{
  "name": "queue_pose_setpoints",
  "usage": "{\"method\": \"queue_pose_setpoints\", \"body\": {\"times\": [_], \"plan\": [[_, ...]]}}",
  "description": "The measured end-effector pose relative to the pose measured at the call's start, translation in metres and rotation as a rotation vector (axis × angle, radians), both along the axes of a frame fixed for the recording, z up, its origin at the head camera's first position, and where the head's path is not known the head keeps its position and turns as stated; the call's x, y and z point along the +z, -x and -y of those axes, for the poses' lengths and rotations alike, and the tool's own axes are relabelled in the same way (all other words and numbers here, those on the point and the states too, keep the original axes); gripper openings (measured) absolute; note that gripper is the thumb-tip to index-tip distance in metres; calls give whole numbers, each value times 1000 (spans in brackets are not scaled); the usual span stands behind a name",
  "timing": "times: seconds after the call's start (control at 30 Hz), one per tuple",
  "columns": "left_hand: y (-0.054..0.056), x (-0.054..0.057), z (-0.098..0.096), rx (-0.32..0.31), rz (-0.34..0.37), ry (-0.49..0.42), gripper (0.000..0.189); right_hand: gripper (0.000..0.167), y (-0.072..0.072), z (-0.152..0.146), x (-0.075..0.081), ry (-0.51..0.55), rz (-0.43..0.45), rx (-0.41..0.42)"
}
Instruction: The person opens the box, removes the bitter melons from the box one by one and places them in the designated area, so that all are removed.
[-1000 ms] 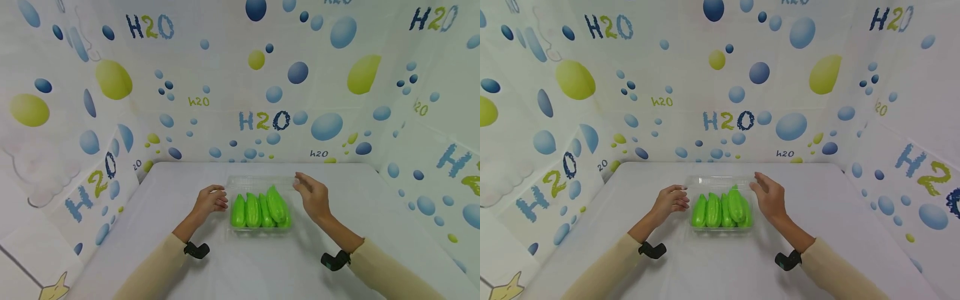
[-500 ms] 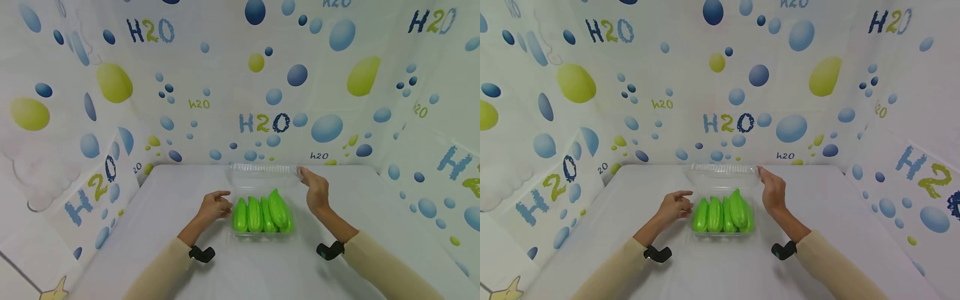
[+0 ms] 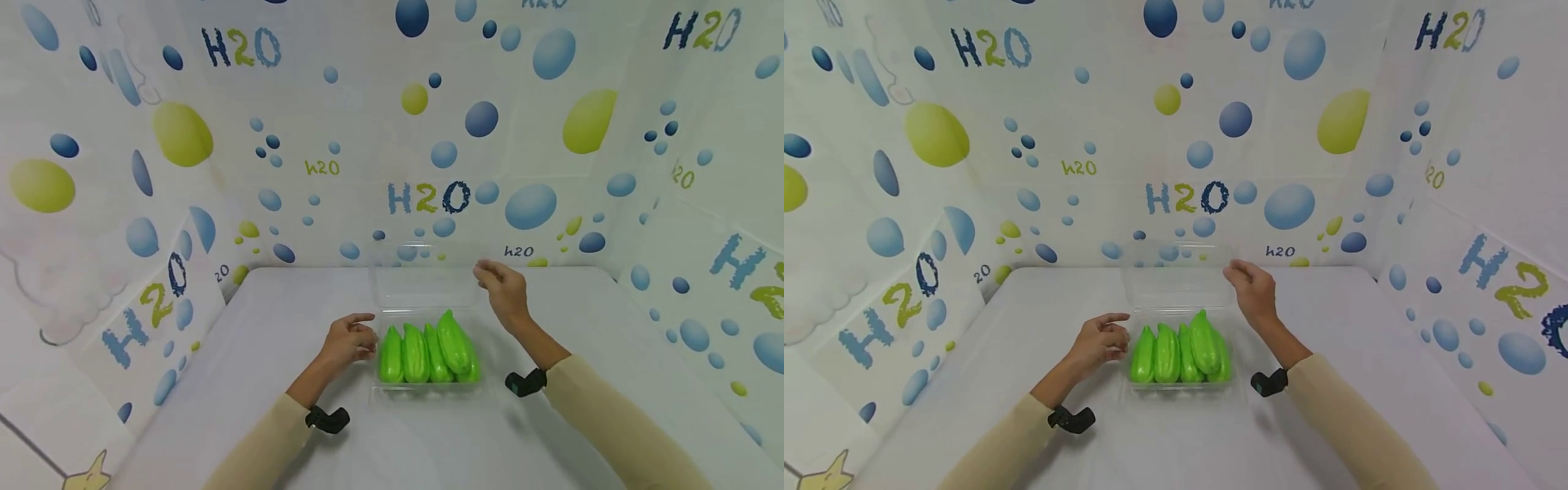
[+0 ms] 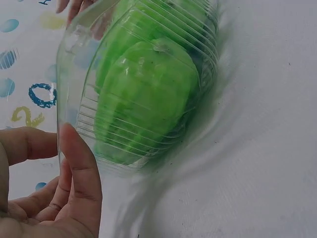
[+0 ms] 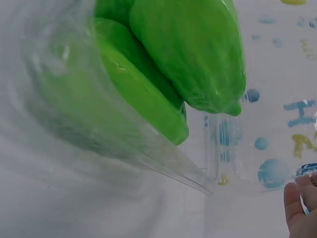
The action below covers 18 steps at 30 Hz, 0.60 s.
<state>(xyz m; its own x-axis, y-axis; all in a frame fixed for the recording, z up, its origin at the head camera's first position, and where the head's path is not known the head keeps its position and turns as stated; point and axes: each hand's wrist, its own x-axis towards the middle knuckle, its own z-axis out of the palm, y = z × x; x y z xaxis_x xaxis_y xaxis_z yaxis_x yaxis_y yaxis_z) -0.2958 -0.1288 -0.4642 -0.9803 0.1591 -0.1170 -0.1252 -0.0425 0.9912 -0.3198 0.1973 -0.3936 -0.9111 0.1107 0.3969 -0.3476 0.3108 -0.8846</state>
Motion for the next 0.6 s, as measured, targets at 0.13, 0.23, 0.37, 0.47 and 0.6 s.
{"method": "queue_pose_setpoints", "body": {"times": [0.13,0.23,0.37,0.47,0.6], "plan": [[2,-3,0,-6,8,-28,59,46,8,0,-3,-24,72,45],[2,-4,0,-9,4,-30,60,60,15,0,-7,-64,121,77],[1,-4,-1,-14,6,-31,61,74,23,1,-12,-109,176,102],[1,-4,-1,-21,5,-33,61,80,26,0,-16,-126,213,118],[0,-3,1,-19,0,-31,61,78,30,-1,-20,-151,259,148]]}}
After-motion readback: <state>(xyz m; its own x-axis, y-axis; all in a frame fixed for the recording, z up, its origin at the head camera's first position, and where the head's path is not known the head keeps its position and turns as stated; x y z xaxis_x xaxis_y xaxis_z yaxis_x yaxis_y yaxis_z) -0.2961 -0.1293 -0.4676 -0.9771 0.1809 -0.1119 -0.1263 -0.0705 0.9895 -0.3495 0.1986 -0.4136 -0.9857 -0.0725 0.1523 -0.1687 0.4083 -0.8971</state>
